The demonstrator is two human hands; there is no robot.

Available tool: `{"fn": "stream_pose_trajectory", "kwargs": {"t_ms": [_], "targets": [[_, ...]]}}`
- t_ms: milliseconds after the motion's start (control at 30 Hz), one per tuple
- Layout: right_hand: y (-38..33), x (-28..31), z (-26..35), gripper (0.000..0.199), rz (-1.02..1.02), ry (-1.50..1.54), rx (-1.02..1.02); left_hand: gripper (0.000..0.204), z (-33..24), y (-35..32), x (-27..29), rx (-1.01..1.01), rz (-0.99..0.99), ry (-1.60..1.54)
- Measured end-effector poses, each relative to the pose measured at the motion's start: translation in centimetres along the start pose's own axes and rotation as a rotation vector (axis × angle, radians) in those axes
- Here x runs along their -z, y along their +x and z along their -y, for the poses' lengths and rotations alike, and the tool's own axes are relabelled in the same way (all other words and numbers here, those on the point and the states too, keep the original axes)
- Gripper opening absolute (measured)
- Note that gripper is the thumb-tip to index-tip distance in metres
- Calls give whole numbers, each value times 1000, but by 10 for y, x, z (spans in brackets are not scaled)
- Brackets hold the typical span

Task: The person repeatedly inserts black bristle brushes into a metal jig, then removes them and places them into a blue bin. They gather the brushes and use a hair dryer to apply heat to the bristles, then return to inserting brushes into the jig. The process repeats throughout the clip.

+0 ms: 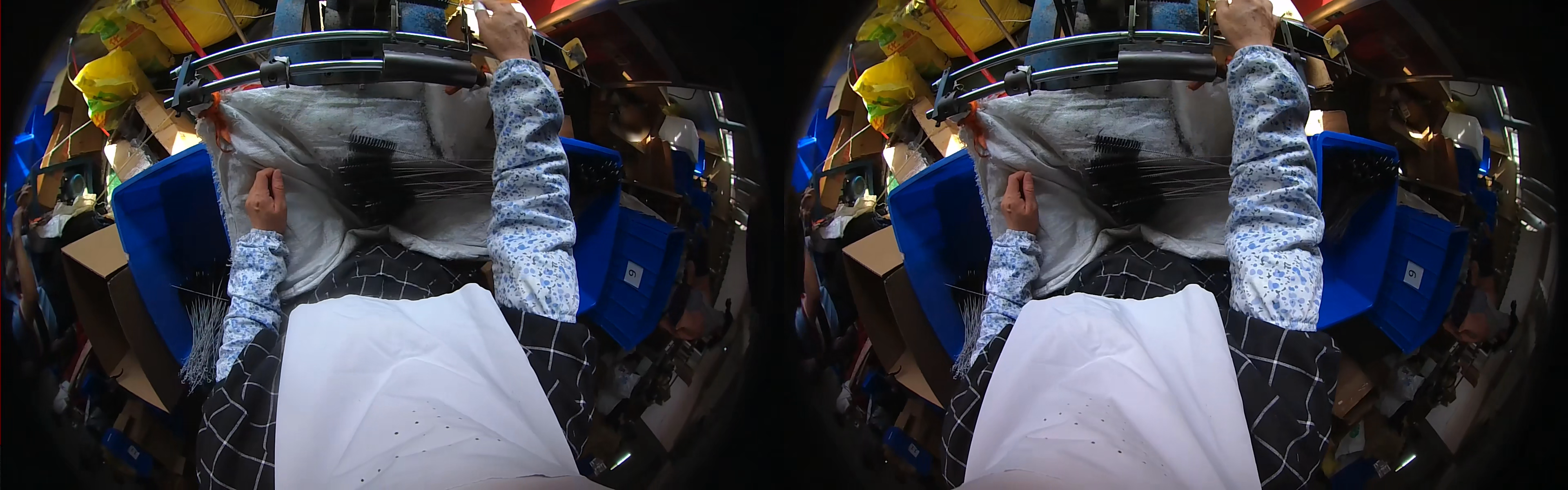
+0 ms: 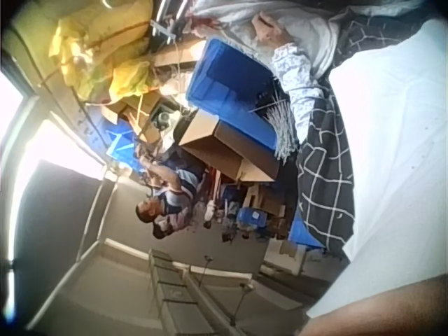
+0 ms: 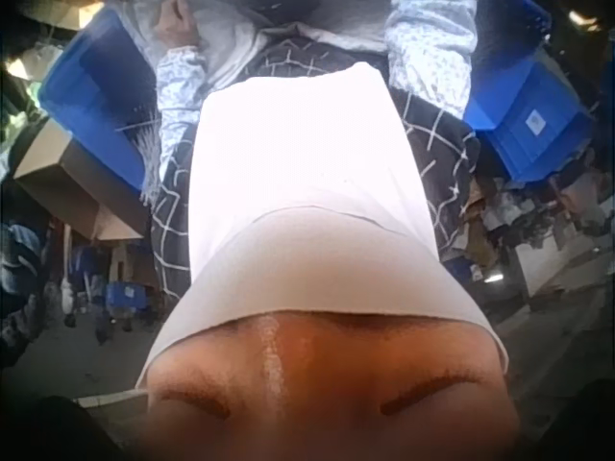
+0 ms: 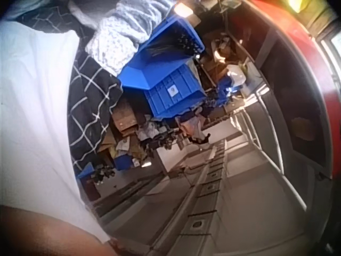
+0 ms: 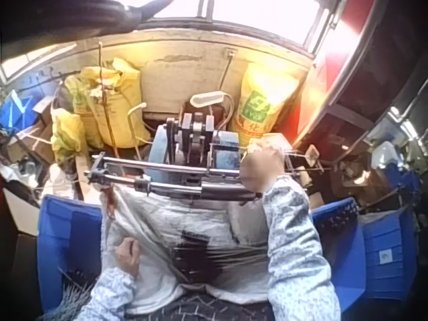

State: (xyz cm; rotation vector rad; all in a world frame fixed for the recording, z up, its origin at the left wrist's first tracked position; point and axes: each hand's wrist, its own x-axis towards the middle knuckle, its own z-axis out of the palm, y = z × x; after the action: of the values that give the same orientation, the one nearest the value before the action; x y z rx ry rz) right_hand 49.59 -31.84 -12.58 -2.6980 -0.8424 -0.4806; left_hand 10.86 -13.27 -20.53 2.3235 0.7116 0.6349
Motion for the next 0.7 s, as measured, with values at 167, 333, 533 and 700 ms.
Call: {"fn": "stream_pose_trajectory", "kwargs": {"t_ms": [167,333,533,700], "targets": [[3,55,11,21,245,146,105,15,-3,1,5,120,98,-194],[-45,70,-28,14,106,236,111,13,-15,5,22,168,42,-513],[-191,87,10,32,164,391,269,24,-123,9,-3,-200,292,-443],[-289,95,24,35,792,1025,-596,54,-158,8,-81,-556,640,111]]}}
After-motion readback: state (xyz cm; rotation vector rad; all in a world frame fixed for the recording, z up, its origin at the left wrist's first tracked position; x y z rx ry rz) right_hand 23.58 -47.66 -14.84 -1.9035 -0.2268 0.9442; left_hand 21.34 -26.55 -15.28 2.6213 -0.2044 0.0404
